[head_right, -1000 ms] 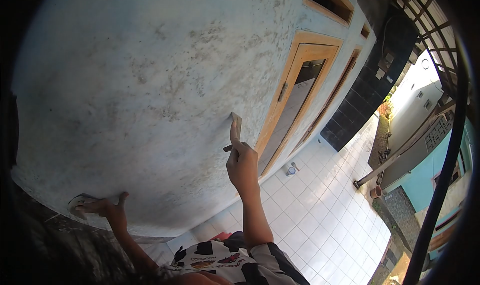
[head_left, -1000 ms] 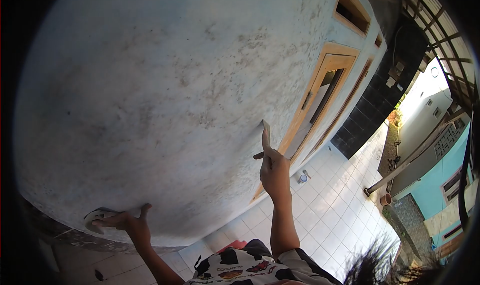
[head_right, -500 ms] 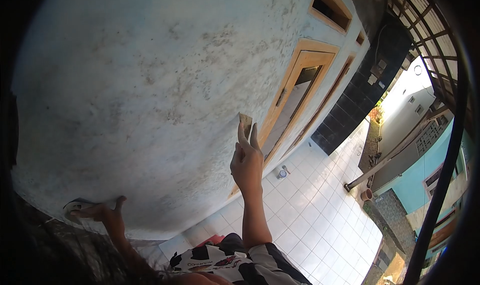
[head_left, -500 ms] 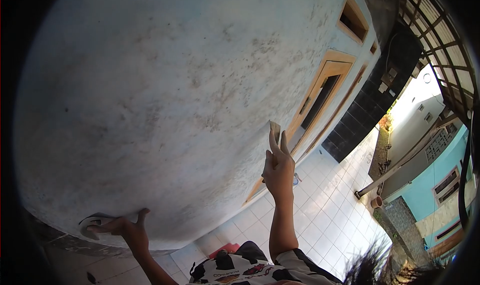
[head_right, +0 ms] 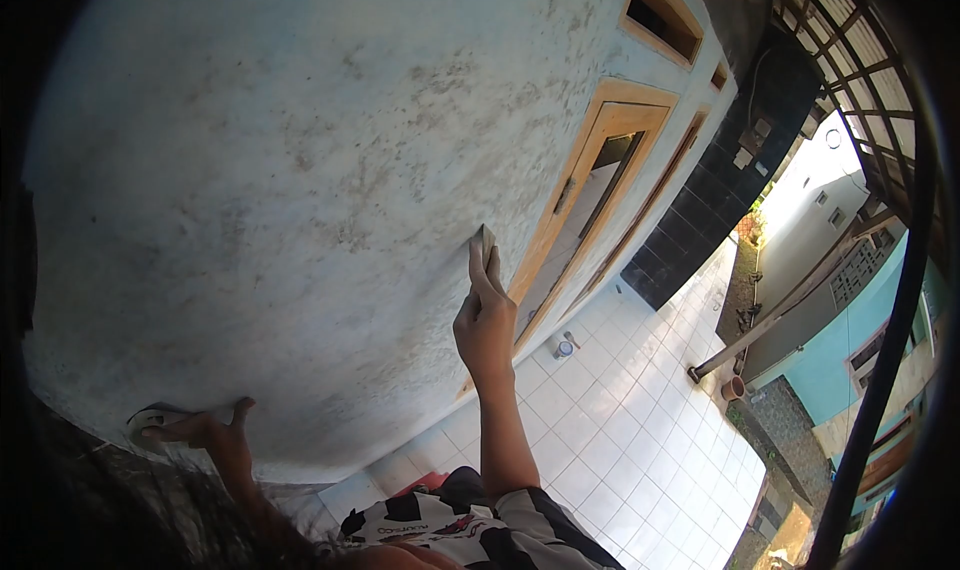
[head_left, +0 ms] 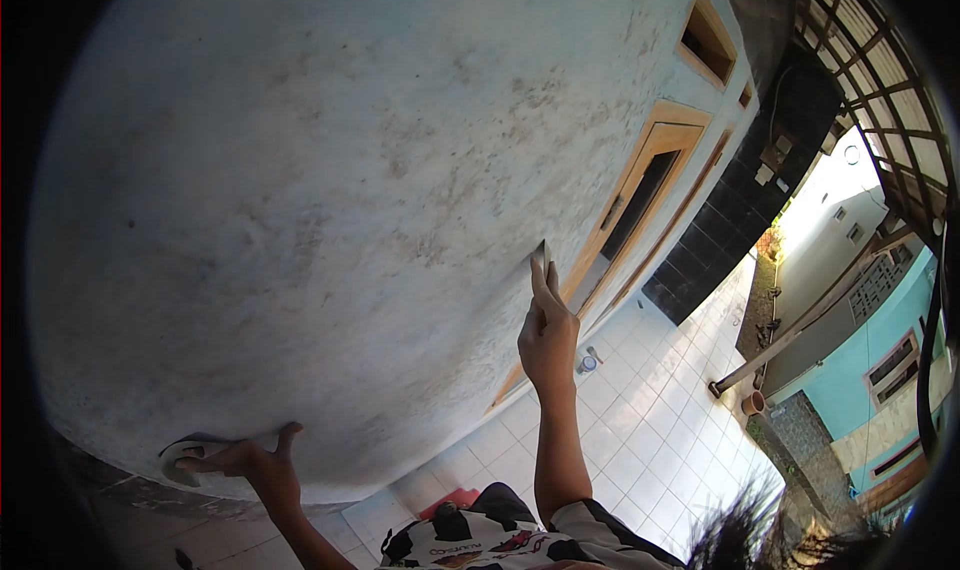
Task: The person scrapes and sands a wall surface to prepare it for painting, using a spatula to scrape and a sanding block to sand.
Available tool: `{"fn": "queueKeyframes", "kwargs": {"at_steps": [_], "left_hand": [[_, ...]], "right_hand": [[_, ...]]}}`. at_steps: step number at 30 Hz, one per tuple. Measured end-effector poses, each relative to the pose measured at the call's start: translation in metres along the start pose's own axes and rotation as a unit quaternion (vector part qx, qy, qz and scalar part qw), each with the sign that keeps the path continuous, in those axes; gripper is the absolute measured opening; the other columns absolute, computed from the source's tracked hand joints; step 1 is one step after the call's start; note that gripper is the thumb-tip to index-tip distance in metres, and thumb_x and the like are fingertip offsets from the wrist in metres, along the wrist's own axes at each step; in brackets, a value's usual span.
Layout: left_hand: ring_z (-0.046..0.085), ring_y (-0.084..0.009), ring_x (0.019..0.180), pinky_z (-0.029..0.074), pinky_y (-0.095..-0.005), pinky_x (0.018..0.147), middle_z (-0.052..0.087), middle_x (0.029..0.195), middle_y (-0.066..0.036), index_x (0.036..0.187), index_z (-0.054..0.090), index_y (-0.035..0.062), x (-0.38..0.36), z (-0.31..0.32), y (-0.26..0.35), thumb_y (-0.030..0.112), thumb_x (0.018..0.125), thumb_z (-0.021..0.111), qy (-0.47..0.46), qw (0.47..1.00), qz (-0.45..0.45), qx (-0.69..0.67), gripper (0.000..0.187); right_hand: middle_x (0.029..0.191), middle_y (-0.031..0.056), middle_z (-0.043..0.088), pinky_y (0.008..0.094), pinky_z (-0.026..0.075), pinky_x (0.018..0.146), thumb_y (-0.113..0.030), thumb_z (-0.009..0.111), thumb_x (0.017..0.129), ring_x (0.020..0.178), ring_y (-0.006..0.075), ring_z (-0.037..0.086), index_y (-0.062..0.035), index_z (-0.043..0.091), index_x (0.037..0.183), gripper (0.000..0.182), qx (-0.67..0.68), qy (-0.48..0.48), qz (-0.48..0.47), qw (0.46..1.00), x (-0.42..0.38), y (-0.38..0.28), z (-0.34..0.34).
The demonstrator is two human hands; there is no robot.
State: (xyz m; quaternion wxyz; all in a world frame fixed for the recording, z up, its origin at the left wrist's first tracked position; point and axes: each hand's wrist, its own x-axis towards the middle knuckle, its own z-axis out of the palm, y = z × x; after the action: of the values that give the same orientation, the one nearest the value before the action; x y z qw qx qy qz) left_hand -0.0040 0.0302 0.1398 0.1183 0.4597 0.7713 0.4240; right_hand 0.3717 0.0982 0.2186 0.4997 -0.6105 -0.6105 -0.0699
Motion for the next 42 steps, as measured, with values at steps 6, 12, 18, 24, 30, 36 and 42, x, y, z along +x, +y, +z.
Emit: {"fn": "queueKeyframes", "kwargs": {"at_steps": [6, 12, 18, 24, 30, 36, 42], "left_hand": [[0.055, -0.0401, 0.114, 0.037, -0.0486, 0.108, 0.061, 0.128, -0.030, 0.128, 0.053, -0.0158, -0.001, 0.002, -0.002, 0.037, 0.086, 0.083, -0.006, 1.000, 0.002, -0.029, 0.074], [0.056, -0.0374, 0.103, 0.043, -0.0476, 0.101, 0.062, 0.119, -0.031, 0.120, 0.055, -0.0185, -0.002, -0.005, 0.005, 0.033, 0.081, 0.088, -0.043, 0.999, -0.021, -0.018, 0.072], [0.057, -0.0385, 0.101, 0.043, -0.0468, 0.100, 0.064, 0.117, -0.030, 0.118, 0.057, -0.0180, -0.001, 0.000, -0.002, 0.034, 0.083, 0.086, 0.025, 0.999, 0.037, 0.023, 0.069], [0.060, -0.0366, 0.105, 0.043, -0.0448, 0.102, 0.066, 0.119, -0.028, 0.119, 0.058, -0.0164, 0.003, -0.002, -0.004, 0.031, 0.086, 0.084, -0.015, 0.998, 0.034, -0.042, 0.064], [0.059, -0.0339, 0.106, 0.042, -0.0433, 0.105, 0.065, 0.123, -0.027, 0.123, 0.056, -0.0183, 0.001, -0.009, 0.011, 0.033, 0.089, 0.081, -0.032, 0.997, 0.050, -0.045, 0.067], [0.058, -0.0334, 0.107, 0.041, -0.0423, 0.106, 0.063, 0.126, -0.027, 0.125, 0.054, -0.0201, 0.006, -0.006, 0.000, 0.032, 0.090, 0.080, -0.021, 0.999, 0.044, 0.001, 0.068], [0.058, -0.0324, 0.108, 0.041, -0.0425, 0.107, 0.063, 0.127, -0.028, 0.126, 0.053, -0.0214, 0.006, -0.007, 0.004, 0.032, 0.090, 0.080, -0.024, 1.000, 0.018, -0.003, 0.070]], "right_hand": [[0.077, 0.0229, 0.066, 0.0259, 0.038, 0.051, 0.017, 0.050, 0.089, 0.048, 0.0112, 0.041, -0.0079, 0.041, 0.157, 0.073, 0.018, 0.007, 0.070, 0.997, -0.002, -0.017, -0.006], [0.151, 0.0266, 0.048, 0.0316, 0.053, 0.059, 0.018, 0.049, 0.087, 0.068, 0.0274, 0.073, 0.0033, 0.034, 0.156, 0.072, -0.026, -0.058, 0.102, 0.993, -0.001, -0.011, -0.009], [0.151, 0.0275, 0.046, 0.0359, 0.055, 0.061, 0.017, 0.048, 0.086, 0.070, 0.0329, 0.073, 0.0047, 0.034, 0.155, 0.072, -0.017, -0.020, 0.079, 0.997, 0.002, -0.013, -0.003], [0.144, 0.0326, 0.049, 0.0388, 0.057, 0.073, 0.014, 0.048, 0.091, 0.079, 0.0401, 0.072, 0.0065, 0.041, 0.150, 0.060, -0.010, -0.010, 0.082, 0.997, -0.004, -0.028, -0.001], [0.148, 0.0323, 0.047, 0.0438, 0.061, 0.071, 0.014, 0.049, 0.082, 0.075, 0.0417, 0.072, 0.0102, 0.035, 0.150, 0.070, -0.018, -0.065, 0.102, 0.993, -0.009, -0.027, -0.001], [0.145, 0.0370, 0.046, 0.0462, 0.061, 0.074, 0.011, 0.051, 0.081, 0.075, 0.0450, 0.071, 0.0123, 0.035, 0.149, 0.070, 0.007, -0.055, 0.142, 0.988, 0.006, -0.026, -0.012], [0.145, 0.0387, 0.044, 0.0467, 0.061, 0.072, 0.012, 0.050, 0.078, 0.073, 0.0460, 0.070, 0.0126, 0.033, 0.150, 0.075, 0.029, -0.078, 0.133, 0.988, 0.008, -0.020, -0.016]]}}
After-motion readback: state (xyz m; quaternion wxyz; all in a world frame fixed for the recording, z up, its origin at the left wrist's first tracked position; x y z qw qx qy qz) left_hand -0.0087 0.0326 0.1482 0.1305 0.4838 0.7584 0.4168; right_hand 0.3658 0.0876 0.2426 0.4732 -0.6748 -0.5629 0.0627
